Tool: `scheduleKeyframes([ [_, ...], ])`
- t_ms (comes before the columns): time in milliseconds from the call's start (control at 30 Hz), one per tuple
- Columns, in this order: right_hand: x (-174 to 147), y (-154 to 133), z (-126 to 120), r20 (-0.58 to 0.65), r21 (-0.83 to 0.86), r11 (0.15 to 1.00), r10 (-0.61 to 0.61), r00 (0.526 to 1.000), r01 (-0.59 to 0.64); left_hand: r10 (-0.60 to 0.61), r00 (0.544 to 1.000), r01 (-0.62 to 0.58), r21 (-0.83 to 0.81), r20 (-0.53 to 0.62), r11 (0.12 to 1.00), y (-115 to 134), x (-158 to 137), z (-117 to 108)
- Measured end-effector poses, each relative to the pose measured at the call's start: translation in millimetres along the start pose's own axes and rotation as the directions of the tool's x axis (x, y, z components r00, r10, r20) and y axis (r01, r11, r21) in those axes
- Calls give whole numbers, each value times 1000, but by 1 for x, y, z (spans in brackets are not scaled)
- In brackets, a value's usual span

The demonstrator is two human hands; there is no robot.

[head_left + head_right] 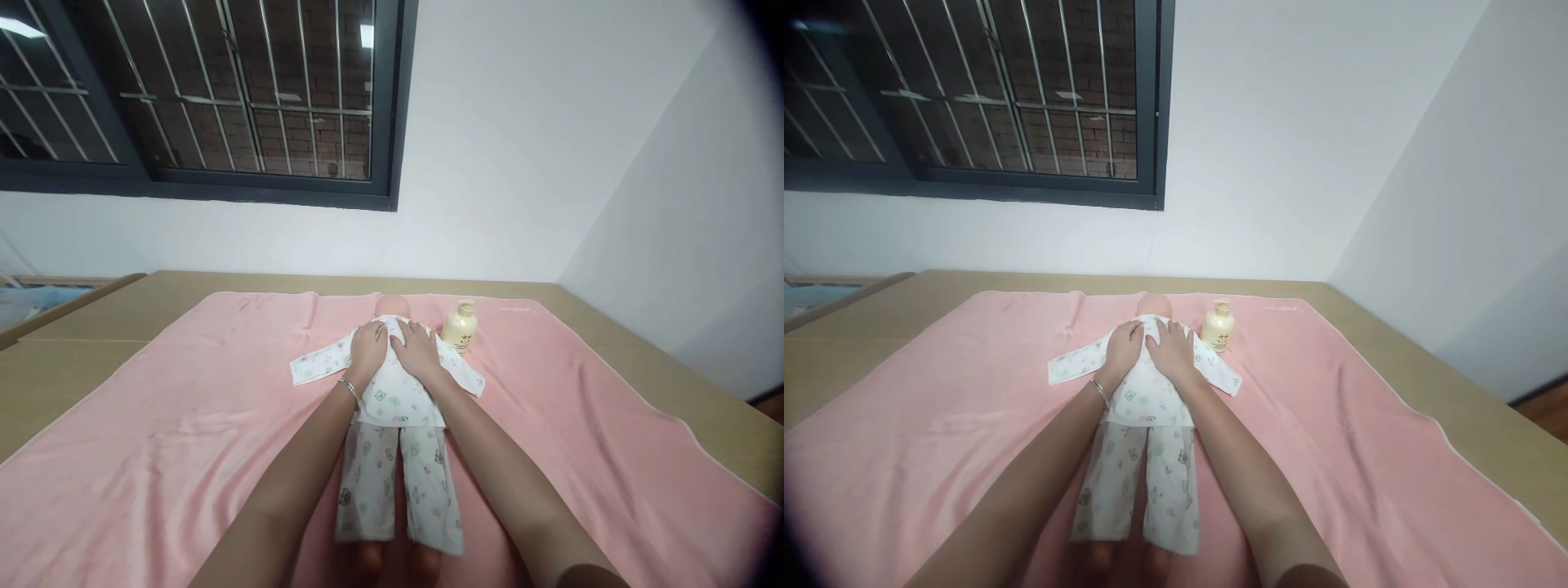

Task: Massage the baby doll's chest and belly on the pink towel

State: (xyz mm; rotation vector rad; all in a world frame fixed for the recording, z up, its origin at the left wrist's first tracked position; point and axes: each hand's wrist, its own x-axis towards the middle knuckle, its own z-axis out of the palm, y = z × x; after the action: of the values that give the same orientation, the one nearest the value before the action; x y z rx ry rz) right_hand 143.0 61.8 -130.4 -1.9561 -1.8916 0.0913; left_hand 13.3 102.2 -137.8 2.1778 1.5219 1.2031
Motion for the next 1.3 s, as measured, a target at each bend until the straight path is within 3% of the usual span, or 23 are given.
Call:
scheduleKeyframes([
  [567,-1,0,-1,-13,16,1000,-1,1000,1,-22,1000,22,-9,-2,1000,2,-1,-1],
  [900,-16,-15,-9,-170,-105,993,33,985,-52,-72,997,74,121,-22,990,4,-3,-2],
  [1133,-3,1,-6,-30,-29,998,-63,998,62,12,999,-20,165,52,986,2,1,-3],
  [1300,-2,6,-9,10,-79,978,-194,981,194,66,995,-81,193,79,978,4,1,-4],
])
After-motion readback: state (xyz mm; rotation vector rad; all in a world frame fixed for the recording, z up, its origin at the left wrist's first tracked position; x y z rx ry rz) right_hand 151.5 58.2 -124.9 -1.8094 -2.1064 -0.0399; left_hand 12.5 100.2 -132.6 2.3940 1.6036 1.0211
